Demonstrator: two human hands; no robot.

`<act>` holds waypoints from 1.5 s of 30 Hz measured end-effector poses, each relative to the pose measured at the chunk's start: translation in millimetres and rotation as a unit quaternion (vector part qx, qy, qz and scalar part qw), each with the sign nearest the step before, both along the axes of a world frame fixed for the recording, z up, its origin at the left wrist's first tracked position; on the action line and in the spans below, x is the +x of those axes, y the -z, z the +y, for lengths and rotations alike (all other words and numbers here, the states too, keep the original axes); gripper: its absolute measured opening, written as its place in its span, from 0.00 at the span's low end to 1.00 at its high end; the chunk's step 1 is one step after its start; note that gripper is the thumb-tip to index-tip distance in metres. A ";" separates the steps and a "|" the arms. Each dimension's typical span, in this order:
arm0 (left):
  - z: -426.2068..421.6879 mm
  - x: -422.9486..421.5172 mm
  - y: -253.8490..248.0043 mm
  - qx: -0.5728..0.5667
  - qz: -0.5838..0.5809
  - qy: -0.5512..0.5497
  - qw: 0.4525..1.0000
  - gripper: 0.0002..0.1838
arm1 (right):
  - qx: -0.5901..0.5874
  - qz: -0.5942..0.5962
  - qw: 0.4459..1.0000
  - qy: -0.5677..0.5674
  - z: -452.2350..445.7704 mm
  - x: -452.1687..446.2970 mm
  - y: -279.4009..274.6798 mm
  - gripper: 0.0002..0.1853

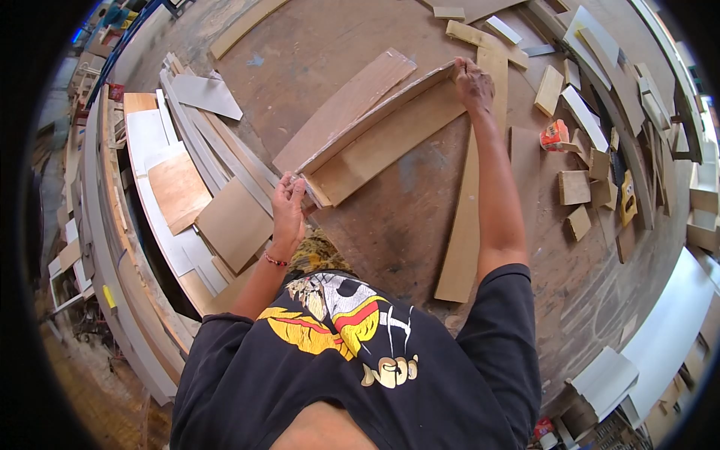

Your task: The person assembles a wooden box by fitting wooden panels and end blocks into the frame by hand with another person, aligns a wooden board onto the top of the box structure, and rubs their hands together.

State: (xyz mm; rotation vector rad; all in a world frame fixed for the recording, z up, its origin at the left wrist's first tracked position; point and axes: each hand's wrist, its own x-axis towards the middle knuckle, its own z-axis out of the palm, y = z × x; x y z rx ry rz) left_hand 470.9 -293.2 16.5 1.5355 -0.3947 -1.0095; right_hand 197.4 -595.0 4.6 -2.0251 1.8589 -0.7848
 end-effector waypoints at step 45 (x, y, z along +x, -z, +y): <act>7.7 5.7 -4.4 0.023 0.168 0.066 0.983 0.19 | -0.088 -0.042 0.948 -0.303 263.2 128.0 -2.9 0.16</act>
